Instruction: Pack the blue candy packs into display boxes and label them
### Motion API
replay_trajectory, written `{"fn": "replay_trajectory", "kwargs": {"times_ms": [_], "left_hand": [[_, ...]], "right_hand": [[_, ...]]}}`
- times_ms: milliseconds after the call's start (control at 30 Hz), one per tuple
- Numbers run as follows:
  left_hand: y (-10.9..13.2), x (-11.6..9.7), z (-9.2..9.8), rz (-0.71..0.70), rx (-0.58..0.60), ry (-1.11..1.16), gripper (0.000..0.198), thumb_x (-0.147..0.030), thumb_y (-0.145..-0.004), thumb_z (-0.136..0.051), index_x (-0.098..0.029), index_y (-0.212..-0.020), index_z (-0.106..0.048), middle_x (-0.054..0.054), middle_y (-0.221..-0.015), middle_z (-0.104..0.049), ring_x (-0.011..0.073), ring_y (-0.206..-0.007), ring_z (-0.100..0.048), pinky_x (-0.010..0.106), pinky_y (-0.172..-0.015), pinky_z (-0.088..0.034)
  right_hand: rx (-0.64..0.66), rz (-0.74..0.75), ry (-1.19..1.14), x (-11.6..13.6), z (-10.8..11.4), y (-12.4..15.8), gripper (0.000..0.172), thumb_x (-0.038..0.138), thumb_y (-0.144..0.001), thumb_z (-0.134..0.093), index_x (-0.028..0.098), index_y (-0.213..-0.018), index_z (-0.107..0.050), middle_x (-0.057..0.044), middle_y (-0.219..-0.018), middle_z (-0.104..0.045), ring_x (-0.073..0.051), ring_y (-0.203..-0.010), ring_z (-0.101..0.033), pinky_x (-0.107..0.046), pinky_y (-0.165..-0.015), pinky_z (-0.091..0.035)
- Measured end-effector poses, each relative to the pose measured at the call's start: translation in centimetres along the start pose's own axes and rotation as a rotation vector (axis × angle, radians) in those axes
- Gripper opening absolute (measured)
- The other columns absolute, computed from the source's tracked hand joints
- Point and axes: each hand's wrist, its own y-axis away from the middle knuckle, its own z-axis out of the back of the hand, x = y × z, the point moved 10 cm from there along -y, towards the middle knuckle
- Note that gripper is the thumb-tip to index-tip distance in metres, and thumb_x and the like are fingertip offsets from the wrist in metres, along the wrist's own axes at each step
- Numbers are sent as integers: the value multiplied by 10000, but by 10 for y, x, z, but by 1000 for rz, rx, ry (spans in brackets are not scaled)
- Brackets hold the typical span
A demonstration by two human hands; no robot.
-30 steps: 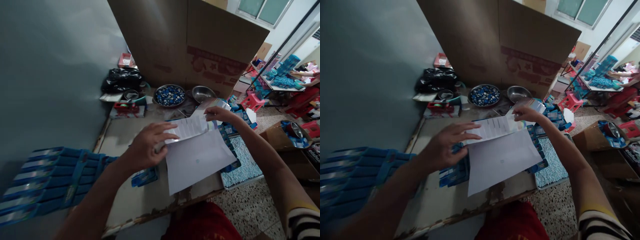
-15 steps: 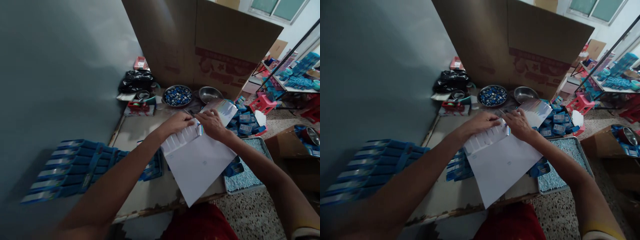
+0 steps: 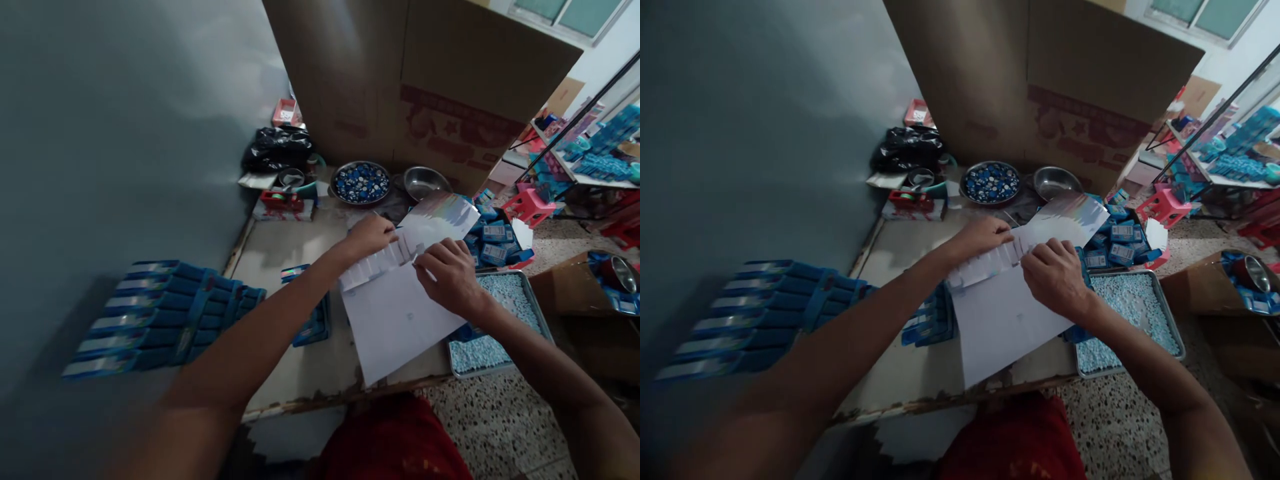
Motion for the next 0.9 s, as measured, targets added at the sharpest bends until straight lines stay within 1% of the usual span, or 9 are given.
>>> {"fn": "replay_trajectory", "kwargs": {"times_ms": [133,233,300,367,433,533,600,700,900], "left_hand": [[18,-16,38,-131,-251,-32,171,-219,-822,-798,-176,-987,-787,96,-1002,-772,254,-935,-675,348,-855,-484],[92,-3,95,-147,-631,64,181,-284,-911,-741,-198,-1068,-766,99,-1139,-766,267,-1131,-664,396,-1032,-496],[160,36,112,4,-810,228,247,-427,-978,-668,-198,-1002,-758,83,-1049,-772,246,-1067,-684,383,-1013,-521],[224,89,95,219,-841,520,444,-617,-974,-614,-194,-956,-748,78,-941,-773,229,-943,-711,358,-918,-561],[270,136,42,408,-673,923,666,-816,-909,-548,-183,-948,-749,107,-904,-782,244,-886,-741,362,-846,-590],[317,166,-50,579,-260,1446,916,-1011,-752,-487,-162,-946,-771,189,-950,-803,307,-927,-783,405,-838,-618],[340,173,-87,643,-123,1633,959,-1045,-678,-523,-157,-936,-780,216,-976,-809,326,-952,-791,409,-847,-622],[361,182,-105,679,-141,1761,903,-1006,-669,-615,-160,-933,-785,211,-1011,-815,321,-966,-791,395,-849,-624],[382,203,-100,770,-364,1661,595,-636,-652,-938,-156,-970,-787,126,-986,-811,227,-896,-765,321,-834,-605]], "right_hand": [[16,-229,-536,41,38,6,79,294,-966,-692,251,-912,-731,21,-674,-645,-139,-610,-509,-312,-628,-402],[252,-449,-989,90,15,11,180,411,-922,-769,246,-868,-723,49,-591,-570,-112,-528,-438,-268,-504,-346],[391,-568,-1219,127,-17,18,280,487,-884,-807,229,-840,-706,48,-585,-560,-106,-523,-435,-250,-476,-324],[476,-676,-1382,160,-60,27,357,545,-847,-830,219,-834,-686,38,-617,-590,-102,-532,-455,-237,-480,-332],[516,-783,-1481,184,-108,37,419,589,-801,-849,214,-823,-663,31,-655,-618,-92,-530,-449,-230,-488,-337],[559,-909,-1526,203,-174,51,471,606,-725,-885,215,-793,-631,77,-592,-510,-66,-485,-324,-220,-463,-269],[601,-954,-1509,208,-205,57,490,610,-690,-898,220,-790,-617,110,-546,-395,-60,-468,-241,-223,-446,-204],[653,-1007,-1438,209,-234,65,535,636,-638,-909,225,-797,-606,124,-529,-344,-61,-461,-204,-232,-440,-154],[647,-1044,-1231,194,-260,82,526,630,-599,-909,223,-763,-619,98,-543,-422,-76,-474,-314,-226,-477,-218]]}}
